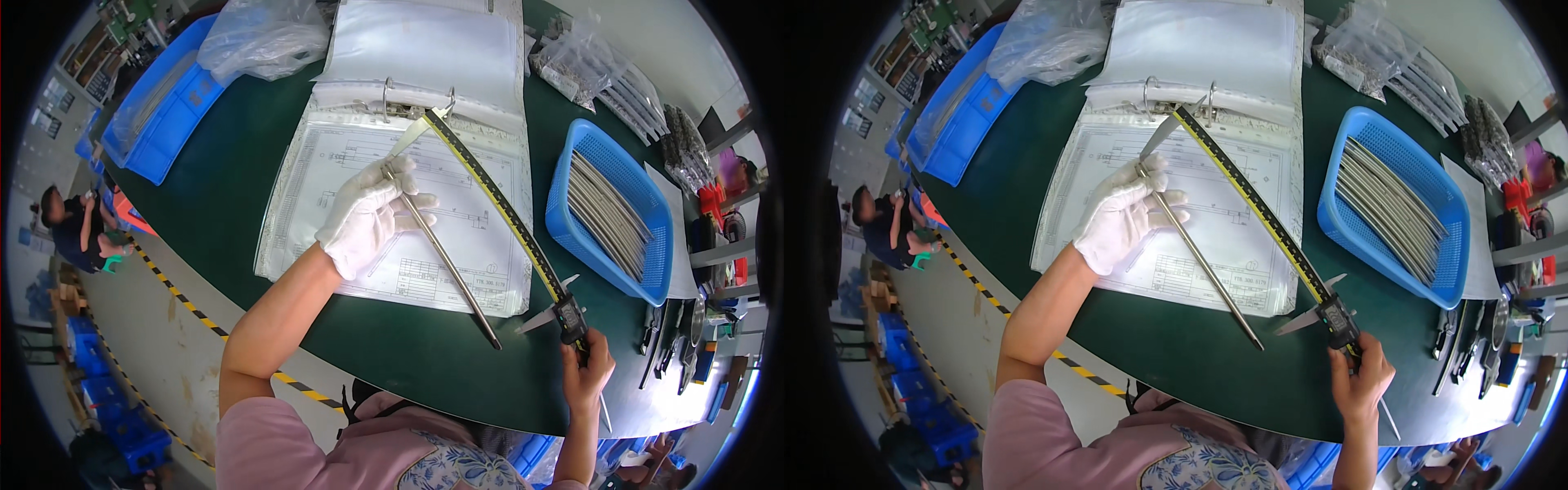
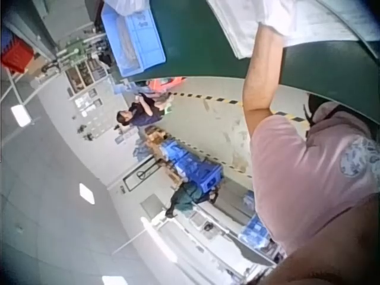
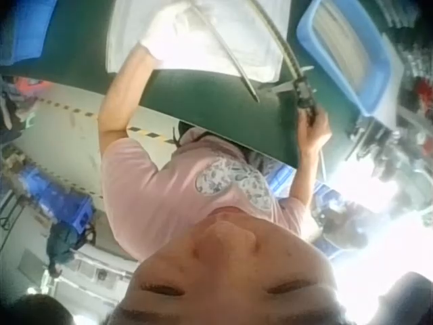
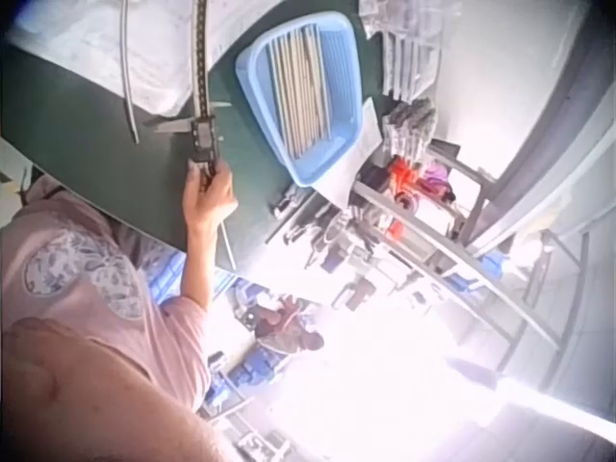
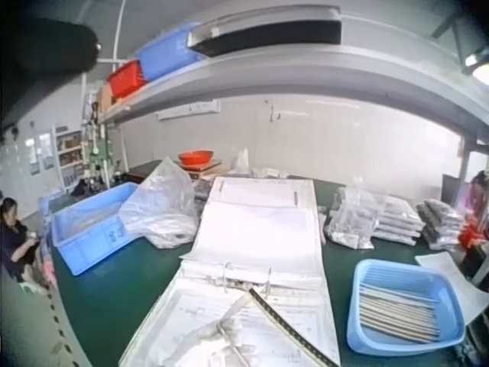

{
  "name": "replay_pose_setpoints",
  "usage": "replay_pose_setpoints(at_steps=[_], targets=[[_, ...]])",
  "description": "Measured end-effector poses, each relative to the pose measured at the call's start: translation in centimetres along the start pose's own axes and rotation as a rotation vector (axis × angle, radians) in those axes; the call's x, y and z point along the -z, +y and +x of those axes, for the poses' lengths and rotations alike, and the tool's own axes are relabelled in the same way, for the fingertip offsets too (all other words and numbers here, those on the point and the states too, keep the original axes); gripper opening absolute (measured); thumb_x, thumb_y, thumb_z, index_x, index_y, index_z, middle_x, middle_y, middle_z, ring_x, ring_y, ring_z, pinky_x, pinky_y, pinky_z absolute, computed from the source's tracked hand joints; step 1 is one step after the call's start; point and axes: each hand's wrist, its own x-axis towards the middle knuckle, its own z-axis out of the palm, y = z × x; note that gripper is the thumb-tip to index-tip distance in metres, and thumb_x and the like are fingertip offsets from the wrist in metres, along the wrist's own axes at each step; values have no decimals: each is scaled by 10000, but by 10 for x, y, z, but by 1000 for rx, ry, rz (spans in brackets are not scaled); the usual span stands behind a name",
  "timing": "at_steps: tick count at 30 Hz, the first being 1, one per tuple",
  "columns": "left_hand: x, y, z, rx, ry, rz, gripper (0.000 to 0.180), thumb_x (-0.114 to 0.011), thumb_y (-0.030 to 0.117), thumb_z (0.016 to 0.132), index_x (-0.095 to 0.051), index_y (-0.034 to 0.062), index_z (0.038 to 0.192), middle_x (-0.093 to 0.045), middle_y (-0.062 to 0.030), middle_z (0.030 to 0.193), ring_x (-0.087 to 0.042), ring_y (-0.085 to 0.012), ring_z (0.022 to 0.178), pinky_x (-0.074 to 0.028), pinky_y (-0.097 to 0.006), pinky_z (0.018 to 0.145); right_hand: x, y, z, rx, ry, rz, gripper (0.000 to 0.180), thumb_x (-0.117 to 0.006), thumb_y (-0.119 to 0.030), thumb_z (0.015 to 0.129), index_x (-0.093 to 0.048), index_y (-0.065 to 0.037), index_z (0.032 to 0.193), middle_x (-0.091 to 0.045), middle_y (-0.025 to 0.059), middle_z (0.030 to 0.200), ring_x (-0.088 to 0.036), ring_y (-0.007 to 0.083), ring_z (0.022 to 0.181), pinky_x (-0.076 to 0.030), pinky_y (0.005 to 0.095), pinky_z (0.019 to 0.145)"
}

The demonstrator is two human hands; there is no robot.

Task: Using a digital caliper to measure the dimensions of metal rods at a quality control workstation.

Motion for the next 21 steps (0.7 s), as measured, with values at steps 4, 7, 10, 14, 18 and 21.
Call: replay_pose_setpoints(at_steps=[4, 7, 10, 14, 18, 21], targets=[[-1, -1, 2, 22, 19, 6, 162, -454, 88, 870, -486, 59, 1026, -507, -35, 818, -577, -265, 863, -512, -416, 739, 0, -1, 0, -24, -3, -36, 255, -672, -116, 696, -511, -16, 866, -467, 80, 553, -450, 185, 424, -361, 272, 423], [2, -1, 4, 23, 3, -11, 163, -464, 84, 862, -488, 57, 1021, -514, -38, 814, -580, -263, 856, -512, -422, 740, 1, -1, 3, -16, -8, -43, 251, -671, -115, 696, -510, -15, 862, -462, 79, 545, -448, 187, 423, -358, 274, 421], [4, 0, 4, 6, 5, -8, 157, -467, 81, 859, -493, 54, 1011, -526, -42, 814, -582, -262, 851, -509, -430, 744, 0, -2, 4, -9, -15, -44, 252, -670, -115, 695, -510, -15, 861, -460, 79, 544, -451, 190, 424, -360, 274, 421], [3, 0, 7, -10, 12, -13, 147, -463, 85, 863, -499, 49, 1001, -540, -62, 829, -581, -265, 858, -503, -442, 758, 2, -2, 3, -15, 13, -47, 256, -671, -118, 696, -512, -15, 868, -465, 75, 546, -453, 182, 427, -362, 270, 422], [5, -1, 7, -42, 6, -7, 145, -430, 94, 883, -498, 41, 999, -547, -85, 858, -579, -272, 870, -499, -447, 769, 9, -1, -2, -11, 23, -54, 265, -672, -120, 696, -513, -13, 879, -478, 71, 563, -452, 164, 436, -364, 261, 427], [7, -1, 8, -42, 5, -51, 172, -405, 122, 901, -494, 30, 1015, -563, -104, 888, -578, -287, 889, -498, -446, 777, 16, 0, -6, -13, 25, -67, 270, -673, -121, 696, -512, -11, 881, -484, 70, 576, -450, 154, 441, -365, 254, 432]])
